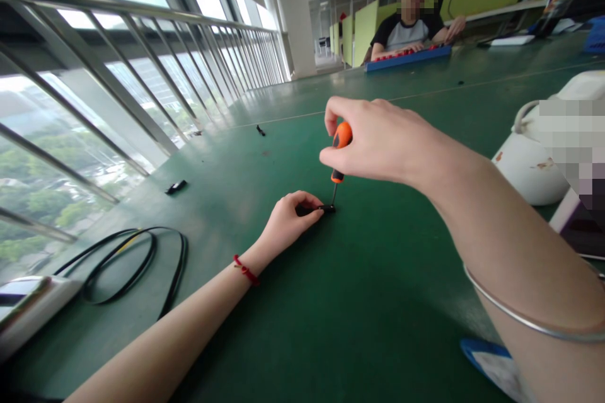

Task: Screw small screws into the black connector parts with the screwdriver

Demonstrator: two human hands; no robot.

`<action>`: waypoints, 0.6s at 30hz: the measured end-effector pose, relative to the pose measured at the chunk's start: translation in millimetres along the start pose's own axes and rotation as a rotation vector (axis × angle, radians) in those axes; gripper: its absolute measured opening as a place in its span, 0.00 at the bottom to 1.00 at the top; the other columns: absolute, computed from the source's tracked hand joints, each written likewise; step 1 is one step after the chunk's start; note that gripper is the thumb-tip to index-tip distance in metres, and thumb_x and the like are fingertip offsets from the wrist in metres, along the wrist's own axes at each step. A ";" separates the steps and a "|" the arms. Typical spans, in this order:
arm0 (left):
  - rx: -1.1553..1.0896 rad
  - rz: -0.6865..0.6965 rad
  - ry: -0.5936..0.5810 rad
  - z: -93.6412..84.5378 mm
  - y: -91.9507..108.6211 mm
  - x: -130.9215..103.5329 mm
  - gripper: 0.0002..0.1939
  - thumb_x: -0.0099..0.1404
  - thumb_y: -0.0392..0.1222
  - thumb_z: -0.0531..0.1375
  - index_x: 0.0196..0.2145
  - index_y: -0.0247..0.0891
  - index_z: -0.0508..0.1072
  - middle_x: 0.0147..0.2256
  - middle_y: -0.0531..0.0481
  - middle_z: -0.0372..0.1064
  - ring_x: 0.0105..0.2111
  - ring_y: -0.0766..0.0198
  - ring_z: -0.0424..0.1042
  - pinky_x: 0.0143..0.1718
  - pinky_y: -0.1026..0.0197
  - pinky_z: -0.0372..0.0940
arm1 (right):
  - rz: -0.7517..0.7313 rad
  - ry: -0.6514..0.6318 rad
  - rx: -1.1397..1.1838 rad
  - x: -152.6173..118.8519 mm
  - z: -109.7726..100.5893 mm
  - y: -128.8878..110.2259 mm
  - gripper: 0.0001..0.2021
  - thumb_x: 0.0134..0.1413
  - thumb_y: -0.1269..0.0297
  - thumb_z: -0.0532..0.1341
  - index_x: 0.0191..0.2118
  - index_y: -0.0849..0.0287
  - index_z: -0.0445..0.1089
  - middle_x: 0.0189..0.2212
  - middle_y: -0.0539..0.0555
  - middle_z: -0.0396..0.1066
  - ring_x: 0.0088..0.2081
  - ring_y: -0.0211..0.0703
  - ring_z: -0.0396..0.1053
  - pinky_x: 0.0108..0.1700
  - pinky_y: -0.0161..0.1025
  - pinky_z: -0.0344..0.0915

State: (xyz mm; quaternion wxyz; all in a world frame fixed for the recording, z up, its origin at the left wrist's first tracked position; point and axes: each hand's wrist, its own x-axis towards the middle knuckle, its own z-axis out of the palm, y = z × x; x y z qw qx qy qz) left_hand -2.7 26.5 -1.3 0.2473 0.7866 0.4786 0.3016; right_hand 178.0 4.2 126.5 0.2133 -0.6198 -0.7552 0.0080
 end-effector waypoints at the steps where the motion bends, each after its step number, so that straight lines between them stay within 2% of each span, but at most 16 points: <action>1: -0.004 0.004 0.001 0.1 -0.2 -0.1 0.05 0.56 0.38 0.60 0.30 0.37 0.75 0.32 0.51 0.74 0.34 0.64 0.71 0.35 0.65 0.65 | 0.006 -0.008 -0.008 0.2 0.1 0.2 0.10 0.46 0.54 0.59 0.33 0.51 0.69 0.22 0.50 0.66 0.22 0.42 0.60 0.27 0.40 0.52; 4: -0.012 0.004 0.001 0.5 -0.5 0.1 0.05 0.56 0.38 0.60 0.31 0.37 0.75 0.32 0.52 0.74 0.34 0.64 0.71 0.35 0.65 0.65 | 0.046 -0.010 -0.043 0.9 0.6 0.2 0.14 0.51 0.50 0.54 0.29 0.52 0.70 0.19 0.51 0.64 0.23 0.44 0.61 0.27 0.40 0.52; 6: -0.008 -0.004 0.001 0.6 -0.7 0.2 0.05 0.55 0.38 0.60 0.30 0.37 0.75 0.32 0.52 0.74 0.34 0.64 0.70 0.35 0.65 0.64 | 0.040 0.004 -0.040 1.2 0.8 0.0 0.11 0.49 0.53 0.56 0.33 0.52 0.70 0.22 0.51 0.67 0.24 0.44 0.62 0.27 0.40 0.52; 8: 0.000 -0.006 0.006 0.4 -1.0 0.2 0.05 0.55 0.38 0.60 0.30 0.37 0.75 0.31 0.52 0.73 0.33 0.64 0.70 0.35 0.64 0.64 | 0.024 0.003 -0.036 1.4 0.8 0.0 0.13 0.46 0.53 0.58 0.38 0.52 0.69 0.24 0.51 0.68 0.25 0.43 0.62 0.27 0.39 0.53; 12: 0.005 -0.001 0.012 -0.4 -1.0 -0.1 0.05 0.55 0.38 0.60 0.30 0.37 0.75 0.31 0.52 0.73 0.33 0.64 0.69 0.35 0.64 0.63 | 0.063 -0.037 -0.070 1.8 0.8 1.1 0.17 0.51 0.46 0.52 0.31 0.52 0.71 0.22 0.52 0.67 0.23 0.43 0.61 0.27 0.40 0.52; 14: 0.005 -0.003 0.013 -0.7 -0.8 -0.2 0.05 0.55 0.38 0.60 0.30 0.37 0.75 0.31 0.52 0.73 0.33 0.64 0.69 0.35 0.64 0.63 | 0.054 -0.016 -0.057 2.0 1.4 2.1 0.13 0.49 0.50 0.55 0.34 0.51 0.70 0.22 0.50 0.67 0.22 0.42 0.61 0.27 0.39 0.52; 16: 0.006 -0.001 0.012 -0.8 -0.8 -0.3 0.05 0.55 0.38 0.60 0.30 0.37 0.75 0.31 0.52 0.73 0.33 0.64 0.69 0.34 0.64 0.63 | 0.027 0.009 -0.025 2.2 2.0 2.7 0.14 0.44 0.54 0.59 0.38 0.51 0.68 0.24 0.50 0.68 0.23 0.41 0.60 0.27 0.38 0.52; 18: 0.005 0.000 0.011 -0.7 -0.9 -0.5 0.05 0.55 0.38 0.60 0.30 0.37 0.75 0.31 0.52 0.74 0.33 0.64 0.70 0.34 0.64 0.63 | 0.024 -0.010 -0.009 2.4 2.2 2.5 0.14 0.46 0.51 0.57 0.37 0.52 0.68 0.23 0.51 0.67 0.22 0.41 0.60 0.26 0.39 0.52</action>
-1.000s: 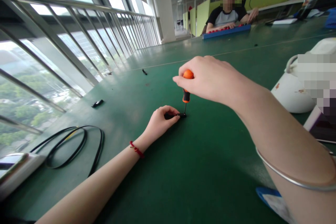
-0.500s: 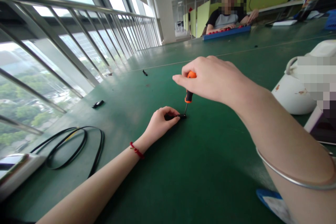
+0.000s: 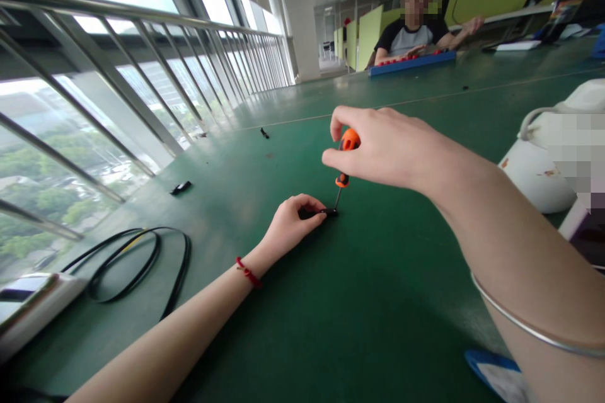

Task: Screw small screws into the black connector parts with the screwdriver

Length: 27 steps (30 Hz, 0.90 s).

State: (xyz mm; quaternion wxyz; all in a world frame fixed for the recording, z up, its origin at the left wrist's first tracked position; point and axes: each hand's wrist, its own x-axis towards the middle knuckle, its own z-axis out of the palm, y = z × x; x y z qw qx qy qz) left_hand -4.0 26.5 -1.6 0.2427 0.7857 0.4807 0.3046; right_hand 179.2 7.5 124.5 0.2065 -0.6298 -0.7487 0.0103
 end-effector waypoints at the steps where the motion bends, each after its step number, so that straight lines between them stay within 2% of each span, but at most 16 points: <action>1: 0.001 0.000 0.000 0.0 -0.2 -0.1 0.05 0.55 0.38 0.60 0.30 0.37 0.75 0.31 0.52 0.74 0.33 0.64 0.70 0.35 0.64 0.63 | 0.012 -0.013 -0.005 0.1 0.0 -0.3 0.14 0.48 0.49 0.55 0.34 0.53 0.69 0.22 0.51 0.66 0.22 0.41 0.60 0.26 0.39 0.52; 3: 0.003 0.000 0.002 0.0 -0.6 -0.4 0.05 0.56 0.38 0.60 0.30 0.37 0.75 0.31 0.52 0.74 0.34 0.64 0.70 0.34 0.64 0.63 | 0.029 -0.029 -0.009 0.2 -0.2 -0.5 0.14 0.50 0.50 0.54 0.31 0.53 0.70 0.21 0.51 0.66 0.22 0.41 0.60 0.26 0.39 0.51; 6: 0.004 -0.001 0.003 0.2 -1.3 -0.4 0.05 0.55 0.38 0.60 0.30 0.37 0.75 0.31 0.52 0.74 0.33 0.64 0.70 0.34 0.64 0.63 | 0.004 -0.018 0.018 0.2 -0.1 0.2 0.13 0.44 0.55 0.60 0.37 0.51 0.68 0.23 0.49 0.67 0.22 0.40 0.60 0.26 0.38 0.52; 9: -0.004 0.004 0.004 0.7 -1.8 0.0 0.05 0.55 0.38 0.60 0.30 0.38 0.75 0.31 0.53 0.74 0.33 0.64 0.70 0.34 0.64 0.63 | 0.012 -0.041 0.008 0.0 -0.1 1.1 0.15 0.48 0.47 0.55 0.33 0.53 0.68 0.20 0.50 0.65 0.21 0.40 0.59 0.26 0.38 0.51; 11: -0.009 0.007 0.003 1.0 -2.3 0.1 0.05 0.55 0.38 0.60 0.30 0.38 0.75 0.30 0.53 0.73 0.33 0.65 0.70 0.34 0.64 0.63 | 0.017 -0.040 -0.006 0.0 -0.2 1.3 0.17 0.51 0.47 0.52 0.29 0.53 0.69 0.19 0.50 0.65 0.21 0.40 0.58 0.26 0.39 0.51; 13: -0.010 0.005 0.006 1.1 -2.8 0.0 0.05 0.55 0.38 0.60 0.30 0.38 0.75 0.31 0.53 0.73 0.32 0.65 0.70 0.34 0.64 0.63 | 0.006 -0.015 0.007 0.2 -0.2 1.0 0.11 0.47 0.52 0.57 0.33 0.52 0.68 0.21 0.50 0.66 0.21 0.40 0.59 0.26 0.38 0.52; 14: -0.009 0.005 0.006 1.1 -3.0 -0.1 0.05 0.55 0.38 0.60 0.30 0.38 0.75 0.31 0.53 0.73 0.33 0.65 0.69 0.34 0.64 0.63 | 0.003 -0.004 0.015 0.3 -0.2 0.7 0.12 0.44 0.53 0.60 0.35 0.51 0.68 0.22 0.49 0.67 0.22 0.40 0.60 0.26 0.38 0.53; 16: -0.008 0.006 0.007 1.1 -3.1 -0.2 0.05 0.55 0.38 0.60 0.30 0.38 0.75 0.31 0.53 0.73 0.33 0.64 0.69 0.35 0.64 0.63 | 0.013 -0.017 0.021 0.4 -0.1 0.1 0.13 0.44 0.51 0.60 0.35 0.51 0.68 0.23 0.50 0.68 0.22 0.42 0.61 0.26 0.39 0.54; 19: -0.007 0.002 0.005 0.8 -2.5 -0.2 0.05 0.55 0.38 0.60 0.30 0.38 0.75 0.31 0.53 0.73 0.34 0.64 0.69 0.35 0.64 0.63 | 0.027 -0.044 0.010 0.5 0.1 0.3 0.17 0.50 0.46 0.53 0.28 0.52 0.69 0.23 0.52 0.68 0.24 0.44 0.63 0.28 0.40 0.54; 21: -0.006 -0.007 0.003 0.6 -1.9 -0.4 0.05 0.55 0.39 0.60 0.30 0.38 0.75 0.31 0.53 0.74 0.34 0.64 0.69 0.35 0.64 0.63 | 0.024 -0.035 0.020 0.5 0.4 1.0 0.12 0.49 0.50 0.56 0.32 0.51 0.70 0.23 0.52 0.69 0.23 0.43 0.63 0.27 0.40 0.54; 23: -0.003 -0.011 0.003 0.5 -1.5 -0.6 0.05 0.55 0.39 0.60 0.30 0.37 0.75 0.31 0.52 0.74 0.34 0.64 0.69 0.35 0.64 0.63 | 0.021 -0.024 0.034 0.3 0.6 1.5 0.13 0.45 0.53 0.59 0.38 0.51 0.68 0.24 0.50 0.69 0.22 0.42 0.61 0.27 0.39 0.53; 25: 0.001 -0.009 0.004 0.5 -1.4 -0.9 0.05 0.55 0.39 0.60 0.30 0.38 0.75 0.31 0.52 0.73 0.34 0.64 0.69 0.35 0.64 0.63 | 0.035 -0.045 0.027 0.2 0.6 1.5 0.14 0.47 0.48 0.57 0.36 0.50 0.67 0.22 0.49 0.67 0.22 0.42 0.60 0.27 0.39 0.53; 27: 0.004 -0.008 0.003 0.6 -1.5 -1.1 0.05 0.55 0.39 0.60 0.30 0.38 0.75 0.31 0.52 0.74 0.34 0.64 0.69 0.35 0.64 0.63 | 0.045 -0.058 0.002 0.3 0.6 1.6 0.18 0.52 0.44 0.50 0.30 0.51 0.68 0.20 0.50 0.66 0.22 0.42 0.60 0.27 0.40 0.52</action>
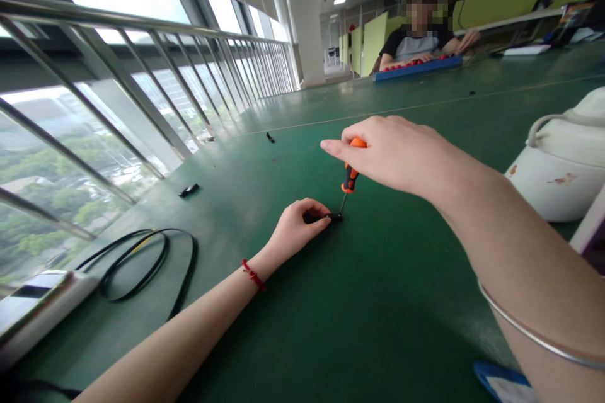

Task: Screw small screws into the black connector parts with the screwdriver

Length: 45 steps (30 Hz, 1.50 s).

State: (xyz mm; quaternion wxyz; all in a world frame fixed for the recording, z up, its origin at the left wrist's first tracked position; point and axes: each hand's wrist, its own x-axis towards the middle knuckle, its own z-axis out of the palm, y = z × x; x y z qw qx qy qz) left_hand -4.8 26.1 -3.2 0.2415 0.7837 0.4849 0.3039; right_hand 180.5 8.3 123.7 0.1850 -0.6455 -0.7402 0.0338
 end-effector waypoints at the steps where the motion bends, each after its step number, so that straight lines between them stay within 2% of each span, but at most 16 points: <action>1: 0.000 0.000 -0.002 0.0 -0.1 0.0 0.05 0.55 0.39 0.60 0.30 0.38 0.75 0.31 0.52 0.74 0.34 0.64 0.69 0.35 0.64 0.63 | -0.001 0.004 -0.006 0.1 0.0 0.1 0.18 0.53 0.45 0.49 0.29 0.52 0.68 0.20 0.50 0.65 0.22 0.42 0.60 0.27 0.40 0.52; 3: -0.003 0.004 -0.005 0.0 -0.2 0.2 0.05 0.55 0.39 0.60 0.30 0.38 0.75 0.31 0.53 0.74 0.33 0.65 0.70 0.34 0.64 0.63 | -0.020 0.044 0.014 0.2 -0.1 0.5 0.12 0.50 0.50 0.55 0.33 0.51 0.68 0.22 0.50 0.67 0.23 0.42 0.61 0.27 0.39 0.52; 5: -0.009 0.012 -0.006 0.1 -0.4 0.6 0.05 0.55 0.39 0.60 0.31 0.38 0.75 0.31 0.53 0.73 0.32 0.65 0.70 0.35 0.64 0.63 | -0.039 0.065 0.037 0.1 -0.6 0.8 0.11 0.46 0.53 0.59 0.36 0.50 0.66 0.23 0.49 0.67 0.23 0.41 0.61 0.28 0.38 0.53; 9: -0.010 0.008 -0.005 0.9 -1.7 1.2 0.06 0.56 0.39 0.60 0.31 0.38 0.75 0.32 0.52 0.74 0.34 0.64 0.70 0.35 0.64 0.64 | -0.023 0.016 0.003 -0.1 -2.1 0.8 0.17 0.53 0.46 0.50 0.28 0.51 0.68 0.17 0.49 0.62 0.20 0.41 0.57 0.26 0.39 0.50; 12: -0.002 0.016 -0.002 1.3 -3.1 1.3 0.06 0.56 0.39 0.60 0.31 0.38 0.75 0.32 0.52 0.74 0.34 0.64 0.70 0.35 0.64 0.64 | -0.031 0.043 0.015 0.0 -2.5 0.8 0.10 0.50 0.52 0.55 0.33 0.51 0.68 0.21 0.50 0.65 0.21 0.41 0.59 0.27 0.39 0.51; 14: -0.001 0.025 -0.001 1.4 -3.8 1.4 0.06 0.56 0.39 0.60 0.31 0.38 0.75 0.32 0.52 0.74 0.34 0.64 0.70 0.35 0.64 0.64 | -0.024 0.043 0.016 -0.3 -2.6 0.8 0.11 0.47 0.53 0.58 0.35 0.51 0.67 0.22 0.50 0.66 0.22 0.41 0.60 0.27 0.38 0.51; 18: -0.006 0.025 -0.002 1.3 -3.3 1.8 0.06 0.56 0.39 0.60 0.31 0.38 0.76 0.32 0.52 0.74 0.33 0.64 0.70 0.36 0.64 0.64 | -0.022 0.028 -0.015 -0.9 -2.5 2.3 0.15 0.52 0.48 0.53 0.28 0.52 0.68 0.18 0.50 0.63 0.20 0.41 0.59 0.26 0.39 0.50; 20: -0.006 0.021 -0.008 1.1 -2.5 1.8 0.06 0.56 0.39 0.60 0.31 0.37 0.76 0.32 0.52 0.74 0.34 0.64 0.71 0.36 0.64 0.64 | -0.056 0.044 0.022 -0.8 -1.8 3.4 0.11 0.48 0.53 0.57 0.34 0.52 0.68 0.20 0.50 0.66 0.20 0.40 0.59 0.25 0.38 0.51; 22: -0.006 0.020 -0.015 0.9 -1.5 1.7 0.06 0.56 0.38 0.60 0.31 0.37 0.75 0.32 0.52 0.74 0.34 0.64 0.71 0.36 0.64 0.65 | -0.077 0.041 0.051 -0.9 -0.8 3.2 0.12 0.44 0.54 0.60 0.37 0.51 0.67 0.22 0.49 0.67 0.21 0.39 0.60 0.24 0.37 0.52; 26: -0.009 0.022 -0.020 0.0 0.4 1.6 0.06 0.56 0.38 0.60 0.32 0.37 0.75 0.32 0.51 0.74 0.34 0.64 0.71 0.36 0.65 0.65 | -0.045 0.004 0.024 -1.5 0.5 -1.5 0.14 0.49 0.49 0.55 0.29 0.53 0.69 0.18 0.49 0.63 0.18 0.38 0.56 0.23 0.38 0.51; 28: -0.009 0.012 -0.022 -0.3 1.2 1.7 0.06 0.56 0.38 0.60 0.32 0.37 0.75 0.32 0.51 0.74 0.34 0.64 0.71 0.35 0.65 0.65 | -0.054 0.007 0.068 -1.2 0.5 -3.6 0.10 0.45 0.54 0.58 0.33 0.53 0.69 0.19 0.48 0.64 0.19 0.38 0.57 0.23 0.37 0.52; 30: -0.006 0.009 -0.024 -0.4 1.5 1.9 0.06 0.55 0.38 0.60 0.31 0.37 0.75 0.32 0.51 0.74 0.34 0.64 0.71 0.35 0.65 0.65 | -0.078 0.011 0.114 -0.9 0.2 -4.4 0.13 0.41 0.59 0.61 0.37 0.52 0.67 0.21 0.47 0.66 0.21 0.38 0.59 0.24 0.36 0.53; 33: -0.010 0.020 -0.024 0.1 1.0 2.2 0.06 0.56 0.38 0.60 0.32 0.36 0.75 0.32 0.51 0.74 0.33 0.64 0.71 0.36 0.65 0.65 | -0.077 0.010 0.086 -2.2 -0.9 -5.3 0.09 0.45 0.56 0.59 0.32 0.53 0.68 0.21 0.48 0.66 0.22 0.39 0.59 0.25 0.36 0.52; 35: -0.014 0.028 -0.023 0.5 0.5 2.5 0.06 0.56 0.38 0.60 0.32 0.37 0.75 0.32 0.51 0.74 0.33 0.64 0.71 0.36 0.65 0.65 | -0.067 0.028 0.050 -4.5 -1.9 -7.0 0.11 0.48 0.53 0.56 0.27 0.54 0.69 0.19 0.50 0.64 0.22 0.39 0.58 0.25 0.37 0.51; 40: -0.012 0.019 -0.015 0.8 0.3 3.4 0.05 0.56 0.38 0.60 0.31 0.37 0.75 0.31 0.51 0.74 0.33 0.64 0.71 0.35 0.65 0.65 | -0.078 0.187 0.084 -8.8 -2.8 -14.8 0.10 0.49 0.60 0.55 0.23 0.55 0.68 0.19 0.51 0.63 0.22 0.40 0.55 0.25 0.38 0.51; 45: -0.010 0.022 -0.006 1.2 1.0 3.7 0.05 0.55 0.38 0.60 0.31 0.36 0.75 0.32 0.51 0.74 0.32 0.64 0.71 0.34 0.65 0.65 | -0.101 0.115 0.099 -6.7 2.9 -19.7 0.10 0.50 0.59 0.53 0.23 0.54 0.67 0.20 0.52 0.64 0.23 0.41 0.56 0.25 0.38 0.53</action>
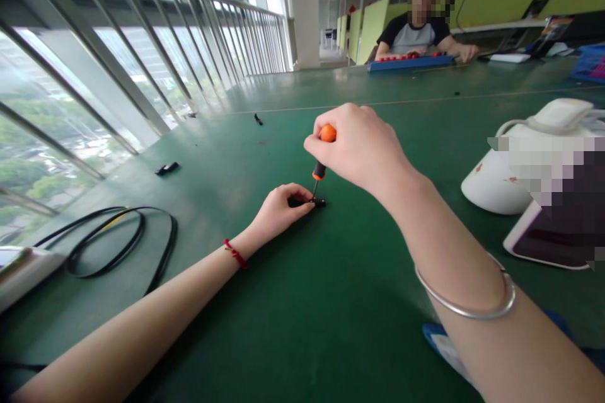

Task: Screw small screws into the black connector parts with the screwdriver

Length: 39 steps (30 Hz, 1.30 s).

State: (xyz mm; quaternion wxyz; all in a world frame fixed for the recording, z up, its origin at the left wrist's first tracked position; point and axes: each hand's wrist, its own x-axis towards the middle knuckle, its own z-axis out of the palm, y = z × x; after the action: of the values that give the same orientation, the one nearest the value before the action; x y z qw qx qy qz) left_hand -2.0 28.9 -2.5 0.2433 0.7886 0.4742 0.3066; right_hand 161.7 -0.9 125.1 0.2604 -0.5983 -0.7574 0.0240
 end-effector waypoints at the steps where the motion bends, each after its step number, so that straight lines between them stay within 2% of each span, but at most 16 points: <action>1: 0.000 0.000 0.001 0.0 0.2 -0.1 0.05 0.55 0.38 0.60 0.31 0.36 0.75 0.32 0.51 0.74 0.32 0.64 0.71 0.34 0.64 0.65 | 0.002 -0.006 -0.002 0.6 1.2 0.0 0.10 0.50 0.59 0.53 0.23 0.54 0.67 0.20 0.52 0.64 0.23 0.41 0.56 0.25 0.38 0.53; 10: 0.006 -0.003 -0.001 -0.5 1.0 -1.0 0.05 0.55 0.38 0.61 0.31 0.37 0.74 0.32 0.51 0.75 0.34 0.64 0.72 0.36 0.64 0.65 | 0.004 -0.018 -0.016 1.5 1.0 0.1 0.11 0.51 0.58 0.53 0.23 0.53 0.67 0.20 0.52 0.65 0.26 0.44 0.61 0.26 0.39 0.53; 19: 0.000 0.010 0.007 -0.1 0.4 -1.4 0.05 0.55 0.38 0.61 0.31 0.37 0.74 0.32 0.52 0.74 0.32 0.64 0.71 0.35 0.64 0.65 | -0.008 -0.024 0.000 0.6 0.7 -0.1 0.11 0.50 0.58 0.53 0.23 0.53 0.67 0.20 0.52 0.63 0.24 0.42 0.57 0.26 0.39 0.52; 27: -0.009 0.013 0.001 -0.4 0.7 -1.1 0.05 0.55 0.38 0.60 0.31 0.37 0.74 0.32 0.52 0.75 0.33 0.64 0.72 0.36 0.64 0.64 | -0.020 -0.040 -0.008 0.5 1.0 -1.6 0.11 0.50 0.58 0.53 0.24 0.54 0.68 0.20 0.52 0.64 0.25 0.43 0.60 0.26 0.39 0.52; 39: -0.032 0.036 0.007 0.5 -2.2 -0.6 0.05 0.55 0.38 0.61 0.31 0.37 0.74 0.31 0.52 0.74 0.32 0.65 0.71 0.34 0.64 0.64 | -0.016 0.037 0.019 1.7 5.4 -1.0 0.09 0.46 0.61 0.57 0.21 0.55 0.68 0.17 0.48 0.60 0.20 0.36 0.52 0.25 0.37 0.49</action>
State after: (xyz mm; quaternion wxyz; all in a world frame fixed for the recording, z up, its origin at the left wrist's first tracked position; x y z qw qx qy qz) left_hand -3.2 29.2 -4.5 0.2487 0.7920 0.4559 0.3209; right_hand 158.2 1.9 121.4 0.2804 -0.5901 -0.7568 0.0180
